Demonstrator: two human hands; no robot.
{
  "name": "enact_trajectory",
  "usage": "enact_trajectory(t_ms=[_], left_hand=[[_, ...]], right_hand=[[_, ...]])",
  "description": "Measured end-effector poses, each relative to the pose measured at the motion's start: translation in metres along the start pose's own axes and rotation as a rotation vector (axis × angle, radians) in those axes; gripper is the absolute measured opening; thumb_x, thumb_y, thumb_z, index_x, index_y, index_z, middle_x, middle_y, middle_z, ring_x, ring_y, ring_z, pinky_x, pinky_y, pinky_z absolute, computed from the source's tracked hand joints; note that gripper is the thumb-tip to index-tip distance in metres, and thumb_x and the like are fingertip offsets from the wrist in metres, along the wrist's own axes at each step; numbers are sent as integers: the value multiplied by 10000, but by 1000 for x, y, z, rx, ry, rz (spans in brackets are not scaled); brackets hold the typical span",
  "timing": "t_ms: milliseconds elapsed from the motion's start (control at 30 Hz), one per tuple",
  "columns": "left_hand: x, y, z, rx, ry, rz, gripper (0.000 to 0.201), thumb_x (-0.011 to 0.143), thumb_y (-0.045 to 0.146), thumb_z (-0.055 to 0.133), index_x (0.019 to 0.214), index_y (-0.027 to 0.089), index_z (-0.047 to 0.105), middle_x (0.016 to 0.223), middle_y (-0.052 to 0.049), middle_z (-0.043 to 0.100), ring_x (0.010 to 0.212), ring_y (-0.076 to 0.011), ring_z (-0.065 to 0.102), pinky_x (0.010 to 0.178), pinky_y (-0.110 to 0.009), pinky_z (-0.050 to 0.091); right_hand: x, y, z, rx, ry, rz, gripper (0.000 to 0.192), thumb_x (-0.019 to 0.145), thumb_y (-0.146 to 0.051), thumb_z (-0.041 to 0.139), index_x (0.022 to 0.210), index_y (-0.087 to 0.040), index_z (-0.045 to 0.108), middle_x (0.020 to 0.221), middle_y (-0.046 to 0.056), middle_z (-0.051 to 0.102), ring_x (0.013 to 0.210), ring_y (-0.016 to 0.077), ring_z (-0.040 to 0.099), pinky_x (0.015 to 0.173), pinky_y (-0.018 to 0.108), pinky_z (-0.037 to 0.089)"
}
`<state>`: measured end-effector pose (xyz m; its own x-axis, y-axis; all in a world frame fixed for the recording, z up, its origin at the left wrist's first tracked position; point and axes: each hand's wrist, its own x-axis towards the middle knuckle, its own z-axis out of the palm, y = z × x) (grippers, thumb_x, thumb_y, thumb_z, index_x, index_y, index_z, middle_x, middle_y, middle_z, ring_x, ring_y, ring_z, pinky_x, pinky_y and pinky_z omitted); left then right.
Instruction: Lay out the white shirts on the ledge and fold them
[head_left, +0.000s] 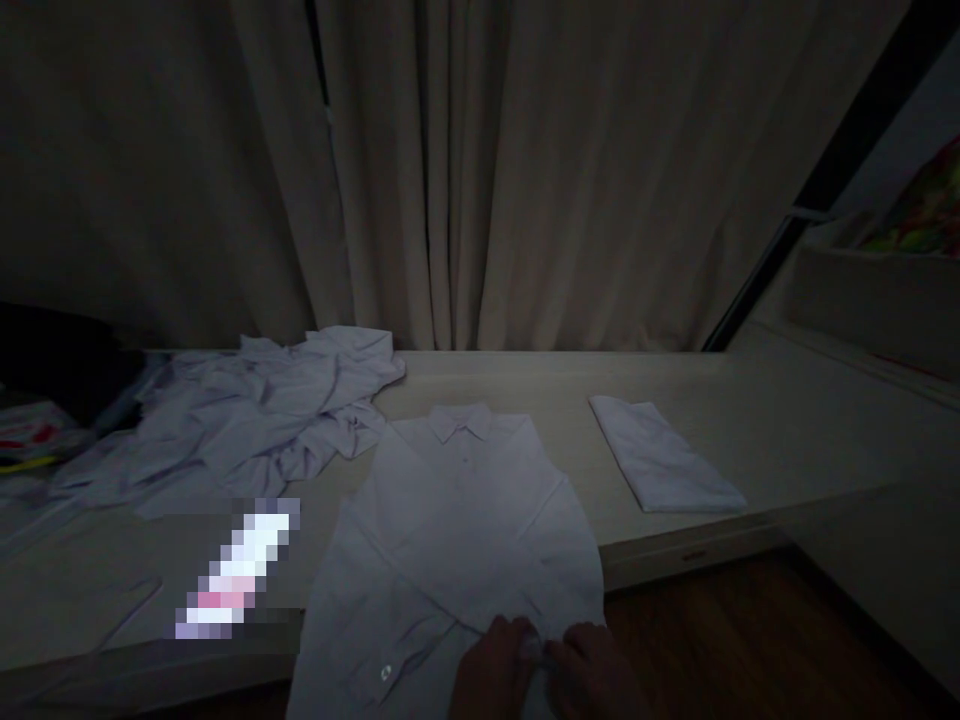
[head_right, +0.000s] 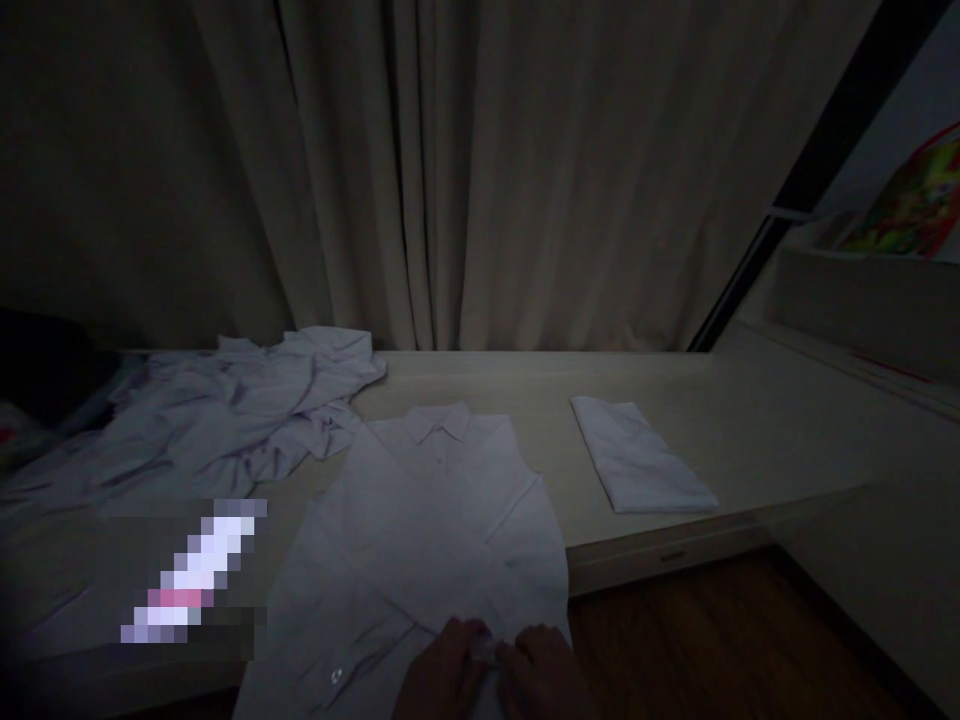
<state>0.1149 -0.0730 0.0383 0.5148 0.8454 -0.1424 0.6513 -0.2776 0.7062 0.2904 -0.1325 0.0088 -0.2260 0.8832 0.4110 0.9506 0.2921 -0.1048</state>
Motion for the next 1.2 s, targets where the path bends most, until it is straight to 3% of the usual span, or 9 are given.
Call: enact_trajectory(t_ms=[133,233,333,500,800,933,1067,1133,1200], left_hand=[[-1,-8,7,130,28,48,293,872,253,332,950,239,615,964,-61,675,882,-179,629,790,-298,466],[-1,-12,20,85,87,75,312,888,292,326,986,243,618,973,-66,690,916,-182,631,816,-301,467],[1,-9,30,-31,86,-4,312,877,306,345,1005,226,618,990,-77,687,928,-184,624,839,-307,461],[9,2,24,-196,28,-176,272,819,264,356,837,193,618,887,-57,685,847,-177,597,798,-311,426],[21,12,15,-263,-10,-197,202,747,234,414,695,184,603,787,-37,678,795,-165,586,739,-273,414],[-9,2,-30,-299,112,-236,280,841,371,355,861,223,592,821,-17,674,795,-158,597,741,-274,411],[-57,-53,-101,-183,312,-497,337,863,479,283,850,246,525,844,-26,669,819,-187,622,738,-304,415],[-76,-84,-120,-39,286,-672,378,847,555,261,875,253,487,821,-36,666,795,-229,638,707,-341,417],[-87,-106,-124,63,195,-725,426,821,622,258,872,247,454,806,-49,665,789,-263,651,697,-370,424]], right_hand=[[1,-12,12,-55,71,-24,121,766,-145,473,819,-237,531,716,14,573,647,167,517,606,283,398],[5,-13,9,-50,128,-10,153,827,-132,404,778,-237,505,694,3,567,626,153,520,617,275,404],[7,-12,3,-13,151,5,184,864,-129,366,803,-237,503,703,2,580,628,149,536,607,264,402],[2,-9,0,35,69,0,168,840,-103,412,805,-232,513,710,-1,579,643,155,524,588,269,374],[2,18,-8,-73,-107,-205,96,866,-187,503,868,-247,579,753,-15,598,698,150,516,611,275,360],[-8,19,-13,-25,-140,-189,134,847,-190,517,947,-252,582,820,10,642,716,157,570,619,272,429],[-17,7,-14,92,13,-118,292,847,-251,506,1138,-232,525,951,67,675,825,189,622,697,296,512],[-13,-2,-11,130,50,-73,257,847,-237,494,1100,-236,540,915,60,678,812,187,629,698,302,530],[-3,-10,-5,156,57,-37,216,843,-213,485,1044,-236,560,887,55,671,800,185,628,698,311,541]])
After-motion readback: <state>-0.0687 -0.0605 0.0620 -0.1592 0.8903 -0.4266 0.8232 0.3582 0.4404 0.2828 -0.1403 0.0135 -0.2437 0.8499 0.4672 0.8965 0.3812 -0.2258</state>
